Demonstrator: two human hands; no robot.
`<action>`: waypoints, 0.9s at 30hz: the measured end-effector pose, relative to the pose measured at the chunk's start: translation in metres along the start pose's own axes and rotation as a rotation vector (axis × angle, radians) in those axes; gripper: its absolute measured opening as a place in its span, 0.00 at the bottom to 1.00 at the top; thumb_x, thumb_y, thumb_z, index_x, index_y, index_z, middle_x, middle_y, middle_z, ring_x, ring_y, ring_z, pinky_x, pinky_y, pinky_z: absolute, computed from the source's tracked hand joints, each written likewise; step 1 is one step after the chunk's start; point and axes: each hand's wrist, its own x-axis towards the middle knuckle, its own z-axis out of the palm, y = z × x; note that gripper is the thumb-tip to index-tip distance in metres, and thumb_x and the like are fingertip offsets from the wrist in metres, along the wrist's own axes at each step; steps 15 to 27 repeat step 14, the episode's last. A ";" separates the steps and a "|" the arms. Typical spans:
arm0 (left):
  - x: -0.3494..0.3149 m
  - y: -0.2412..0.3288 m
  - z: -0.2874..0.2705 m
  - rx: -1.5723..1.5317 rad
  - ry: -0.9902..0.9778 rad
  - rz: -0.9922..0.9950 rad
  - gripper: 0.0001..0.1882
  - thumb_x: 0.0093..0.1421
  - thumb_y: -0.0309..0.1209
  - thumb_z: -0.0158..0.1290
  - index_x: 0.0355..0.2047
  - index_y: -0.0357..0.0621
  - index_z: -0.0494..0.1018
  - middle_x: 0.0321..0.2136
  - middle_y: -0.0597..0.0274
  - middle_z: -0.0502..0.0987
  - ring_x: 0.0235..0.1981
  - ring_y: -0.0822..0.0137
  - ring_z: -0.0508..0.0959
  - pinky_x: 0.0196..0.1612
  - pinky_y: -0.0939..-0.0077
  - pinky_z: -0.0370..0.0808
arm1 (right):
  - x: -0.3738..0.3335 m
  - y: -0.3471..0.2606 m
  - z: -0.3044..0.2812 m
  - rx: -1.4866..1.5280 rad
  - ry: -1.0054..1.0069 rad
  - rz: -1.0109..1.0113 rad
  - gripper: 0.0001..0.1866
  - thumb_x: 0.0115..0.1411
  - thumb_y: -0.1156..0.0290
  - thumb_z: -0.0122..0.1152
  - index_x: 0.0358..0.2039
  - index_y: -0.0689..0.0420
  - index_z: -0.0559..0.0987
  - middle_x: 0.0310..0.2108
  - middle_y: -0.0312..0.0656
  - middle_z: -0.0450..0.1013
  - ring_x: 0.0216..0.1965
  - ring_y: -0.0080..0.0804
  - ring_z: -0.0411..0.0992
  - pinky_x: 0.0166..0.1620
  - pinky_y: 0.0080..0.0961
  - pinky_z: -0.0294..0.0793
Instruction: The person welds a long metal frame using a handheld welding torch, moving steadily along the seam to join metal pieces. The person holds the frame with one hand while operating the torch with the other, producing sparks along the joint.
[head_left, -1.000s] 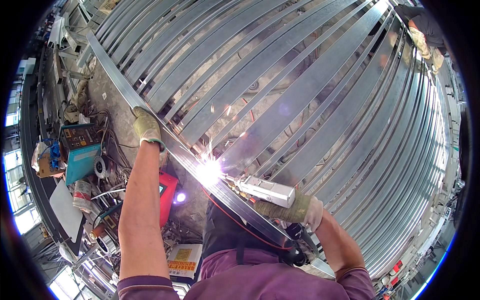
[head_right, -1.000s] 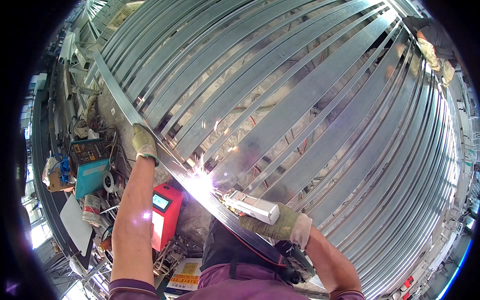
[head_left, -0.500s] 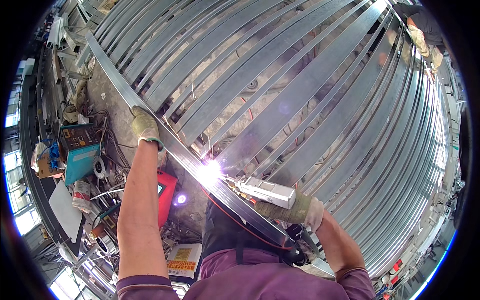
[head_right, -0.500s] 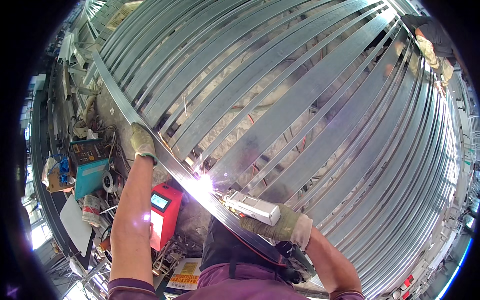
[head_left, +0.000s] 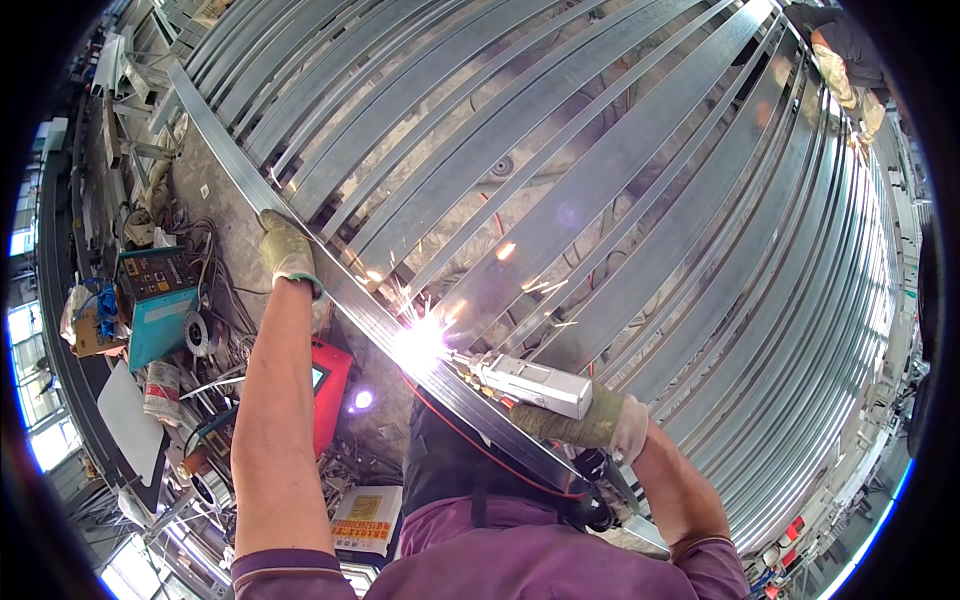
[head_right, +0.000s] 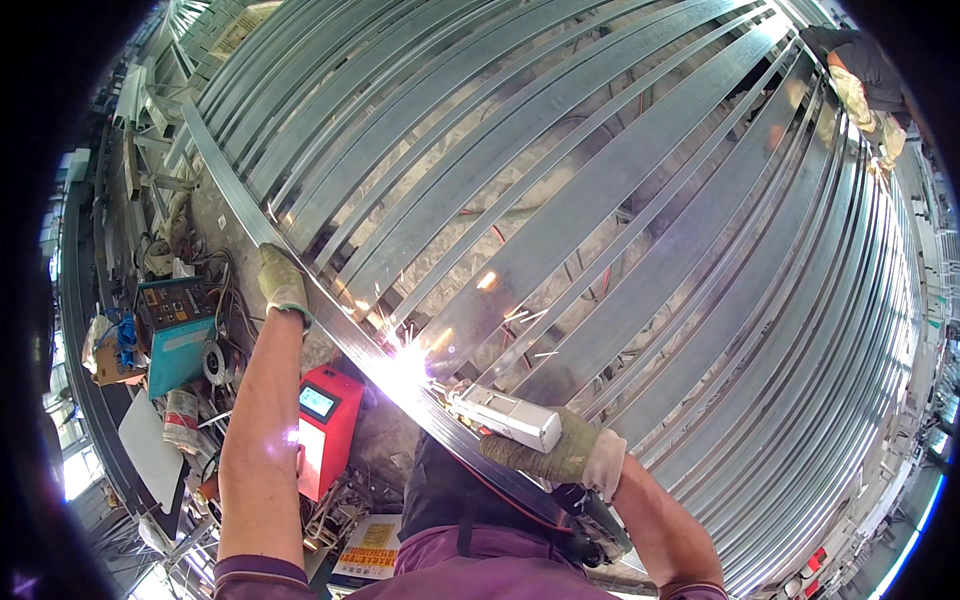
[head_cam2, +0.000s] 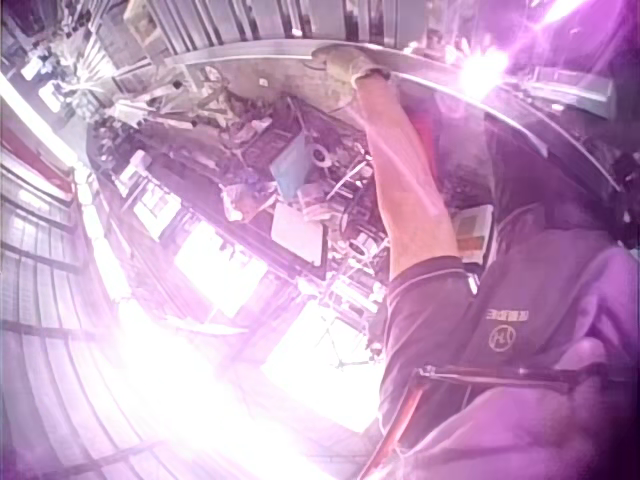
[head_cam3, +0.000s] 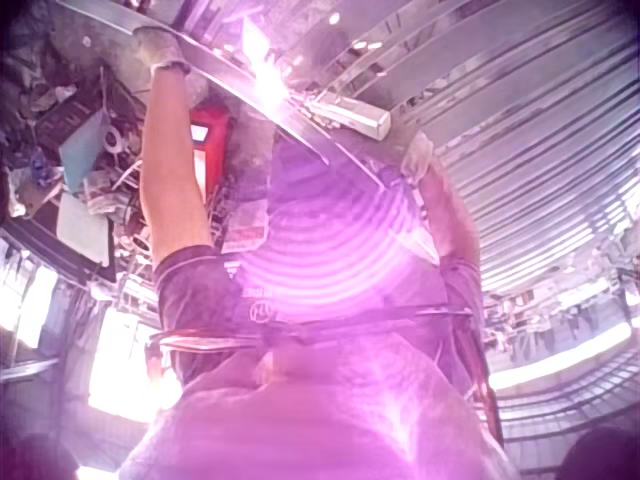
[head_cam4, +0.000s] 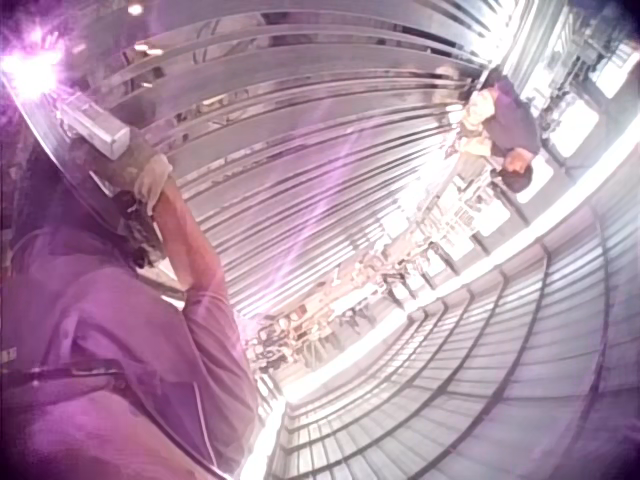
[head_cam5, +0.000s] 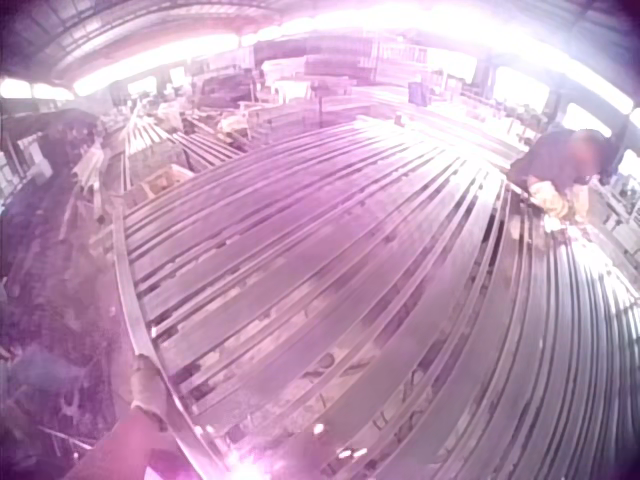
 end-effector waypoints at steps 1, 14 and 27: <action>-0.003 0.001 0.001 0.017 0.031 0.010 0.50 0.71 0.68 0.34 0.51 0.23 0.78 0.49 0.30 0.81 0.52 0.37 0.80 0.55 0.53 0.74 | 0.000 -0.003 -0.001 -0.064 -0.015 0.036 0.30 0.69 0.53 0.66 0.66 0.54 0.74 0.54 0.41 0.79 0.49 0.31 0.77 0.54 0.25 0.76; 0.013 -0.010 0.006 0.052 0.056 0.050 0.44 0.72 0.65 0.38 0.52 0.31 0.80 0.48 0.37 0.83 0.50 0.48 0.83 0.52 0.56 0.75 | -0.008 -0.023 0.000 0.048 -0.014 0.039 0.33 0.69 0.51 0.65 0.69 0.53 0.70 0.60 0.45 0.77 0.56 0.34 0.76 0.60 0.26 0.75; 0.013 -0.010 0.006 0.052 0.056 0.050 0.44 0.72 0.65 0.38 0.52 0.31 0.80 0.48 0.37 0.83 0.50 0.48 0.83 0.52 0.56 0.75 | -0.008 -0.023 0.000 0.048 -0.014 0.039 0.33 0.69 0.51 0.65 0.69 0.53 0.70 0.60 0.45 0.77 0.56 0.34 0.76 0.60 0.26 0.75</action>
